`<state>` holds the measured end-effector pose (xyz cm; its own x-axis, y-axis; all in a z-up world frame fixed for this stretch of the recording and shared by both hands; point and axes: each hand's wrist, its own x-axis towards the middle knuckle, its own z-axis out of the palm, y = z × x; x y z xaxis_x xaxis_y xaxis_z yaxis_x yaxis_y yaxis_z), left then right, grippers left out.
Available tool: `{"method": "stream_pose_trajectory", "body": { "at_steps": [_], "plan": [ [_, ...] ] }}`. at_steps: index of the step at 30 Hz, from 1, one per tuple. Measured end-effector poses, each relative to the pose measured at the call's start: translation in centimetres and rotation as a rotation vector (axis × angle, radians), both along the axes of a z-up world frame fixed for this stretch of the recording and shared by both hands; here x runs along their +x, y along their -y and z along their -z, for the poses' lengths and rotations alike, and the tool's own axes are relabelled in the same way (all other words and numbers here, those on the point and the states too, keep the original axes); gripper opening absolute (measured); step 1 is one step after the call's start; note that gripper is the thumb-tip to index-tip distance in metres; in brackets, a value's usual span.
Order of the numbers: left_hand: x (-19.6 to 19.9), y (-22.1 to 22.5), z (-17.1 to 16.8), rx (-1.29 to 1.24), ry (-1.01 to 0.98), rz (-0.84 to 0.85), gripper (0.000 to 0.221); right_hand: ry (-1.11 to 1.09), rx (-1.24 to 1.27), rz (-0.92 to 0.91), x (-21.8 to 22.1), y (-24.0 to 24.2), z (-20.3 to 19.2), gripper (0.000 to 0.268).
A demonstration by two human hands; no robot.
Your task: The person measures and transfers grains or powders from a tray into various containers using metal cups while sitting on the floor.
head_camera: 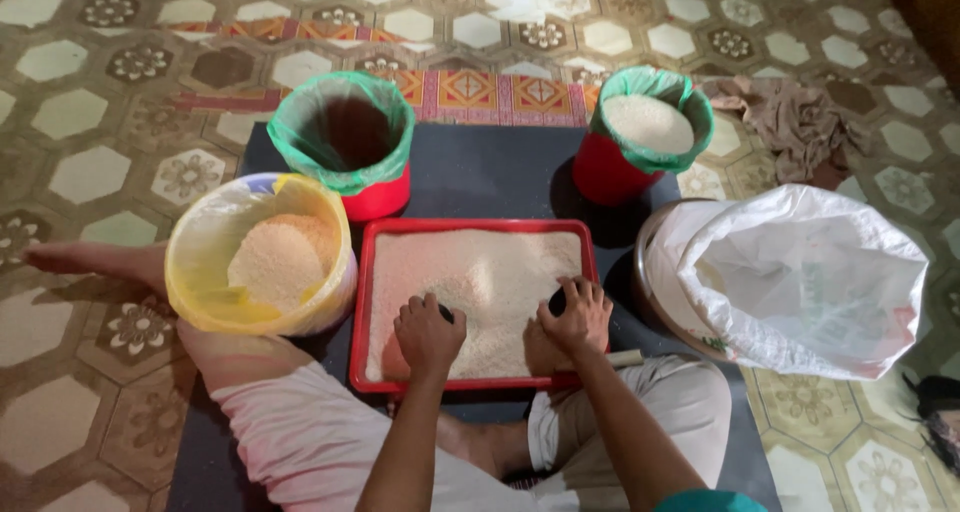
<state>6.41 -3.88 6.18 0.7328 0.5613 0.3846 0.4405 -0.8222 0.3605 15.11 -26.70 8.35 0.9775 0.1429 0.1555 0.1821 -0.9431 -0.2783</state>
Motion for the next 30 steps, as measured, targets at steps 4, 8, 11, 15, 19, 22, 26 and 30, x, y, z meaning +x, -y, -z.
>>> {"method": "stream_pose_trajectory", "body": {
  "at_steps": [4, 8, 11, 15, 19, 22, 26, 30],
  "plan": [
    [-0.2, 0.0, -0.5, -0.005, -0.032, 0.024, 0.041, 0.075, 0.012, -0.014, 0.2, 0.3, 1.4, 0.058],
    [-0.2, 0.0, -1.5, -0.030, -0.072, 0.035, 0.047, 0.151, 0.026, -0.023, 0.7, 0.4, 2.2, 0.057],
    [-0.3, 0.1, -1.3, -0.031, -0.090, 0.033, 0.049, 0.191, 0.032, -0.036, 0.6, 0.4, 2.6, 0.056],
    [0.0, 0.0, -0.9, 0.064, 0.026, 0.022, 0.038, 0.204, 0.030, -0.047, 0.7, 0.3, 2.2, 0.055],
    [0.0, 0.0, -0.3, 0.090, 0.043, 0.013, 0.034, 0.182, 0.032, -0.049, 0.4, 0.3, 1.7, 0.054],
    [0.0, -0.1, -0.3, 0.085, 0.053, 0.016, 0.035, 0.170, 0.048, -0.055, 0.4, 0.2, 1.7, 0.052],
    [0.0, 0.0, -0.1, 0.078, 0.048, 0.020, 0.035, 0.151, 0.039, -0.066, 0.4, 0.6, 2.0, 0.053],
    [0.2, -0.1, 0.7, 0.094, 0.080, 0.012, 0.035, 0.128, 0.036, -0.061, 0.4, 0.4, 1.7, 0.052]
  ]
}}
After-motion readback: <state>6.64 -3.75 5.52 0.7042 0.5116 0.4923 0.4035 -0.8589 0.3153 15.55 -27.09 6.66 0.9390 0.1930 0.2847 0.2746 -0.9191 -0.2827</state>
